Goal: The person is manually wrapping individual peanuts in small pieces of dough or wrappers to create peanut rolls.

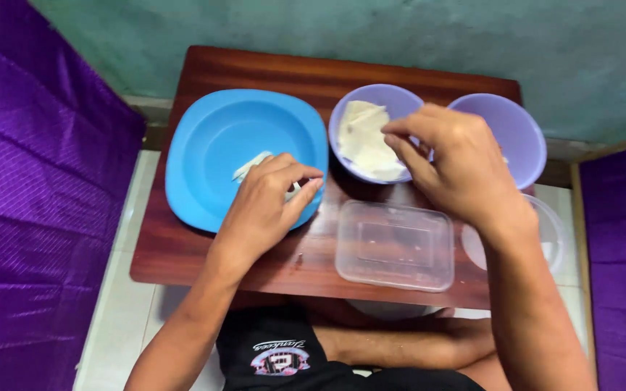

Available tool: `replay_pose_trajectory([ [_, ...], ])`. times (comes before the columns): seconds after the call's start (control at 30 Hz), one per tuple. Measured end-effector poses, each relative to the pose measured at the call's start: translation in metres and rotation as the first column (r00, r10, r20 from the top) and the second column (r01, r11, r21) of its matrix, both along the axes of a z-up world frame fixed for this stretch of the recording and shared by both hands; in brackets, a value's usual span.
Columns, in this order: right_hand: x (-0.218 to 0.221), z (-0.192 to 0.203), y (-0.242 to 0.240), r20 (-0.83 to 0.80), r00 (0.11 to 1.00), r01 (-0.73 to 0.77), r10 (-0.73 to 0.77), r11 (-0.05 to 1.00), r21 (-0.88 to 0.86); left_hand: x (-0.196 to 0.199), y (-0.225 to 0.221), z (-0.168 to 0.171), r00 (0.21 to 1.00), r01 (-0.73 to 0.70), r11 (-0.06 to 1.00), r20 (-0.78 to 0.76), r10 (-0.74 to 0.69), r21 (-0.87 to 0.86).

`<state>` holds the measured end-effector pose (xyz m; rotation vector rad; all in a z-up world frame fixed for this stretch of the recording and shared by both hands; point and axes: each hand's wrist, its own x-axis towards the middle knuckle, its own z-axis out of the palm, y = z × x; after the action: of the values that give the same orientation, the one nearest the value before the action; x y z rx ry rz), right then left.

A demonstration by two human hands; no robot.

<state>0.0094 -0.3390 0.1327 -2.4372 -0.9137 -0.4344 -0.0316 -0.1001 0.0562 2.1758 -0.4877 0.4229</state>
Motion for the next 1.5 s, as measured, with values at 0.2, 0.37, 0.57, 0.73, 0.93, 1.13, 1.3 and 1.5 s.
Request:
replay_pose_trajectory([
  [0.2, -0.027, -0.046, -0.031, -0.087, 0.996, 0.038, -0.033, 0.998, 0.057, 0.011, -0.028, -0.008, 0.997, 0.065, 0.992, -0.041, -0.06, 0.108],
  [0.37, -0.023, -0.086, -0.033, -0.022, 0.996, 0.092, -0.09, 0.985, 0.147, 0.013, -0.04, -0.005, 0.997, 0.079, 0.988, -0.034, -0.075, 0.136],
  [0.57, -0.023, -0.104, -0.03, 0.034, 0.994, 0.092, -0.106, 0.955, 0.283, 0.049, -0.048, -0.006, 0.994, 0.038, 0.973, 0.092, -0.06, 0.229],
  [0.73, -0.031, -0.109, -0.028, 0.097, 0.989, 0.073, -0.111, 0.94, 0.332, 0.081, -0.066, -0.011, 0.975, -0.036, 0.91, 0.214, -0.059, 0.413],
  [0.93, -0.031, -0.115, -0.027, 0.142, 0.984, 0.053, -0.108, 0.937, 0.346, 0.108, -0.075, -0.026, 0.961, -0.106, 0.786, 0.265, -0.076, 0.609],
  [1.13, -0.029, -0.118, -0.027, 0.163, 0.982, 0.026, -0.091, 0.932, 0.362, 0.112, -0.075, -0.035, 0.967, -0.106, 0.779, 0.246, -0.064, 0.618],
  [1.3, -0.032, -0.117, -0.026, 0.138, 0.985, 0.043, -0.1, 0.931, 0.364, 0.107, -0.076, -0.038, 0.971, -0.038, 0.78, 0.209, -0.119, 0.624],
  [1.5, -0.034, -0.118, -0.024, 0.132, 0.989, 0.011, -0.074, 0.905, 0.425, 0.093, -0.087, -0.054, 0.997, 0.015, 0.695, 0.037, -0.06, 0.719],
])
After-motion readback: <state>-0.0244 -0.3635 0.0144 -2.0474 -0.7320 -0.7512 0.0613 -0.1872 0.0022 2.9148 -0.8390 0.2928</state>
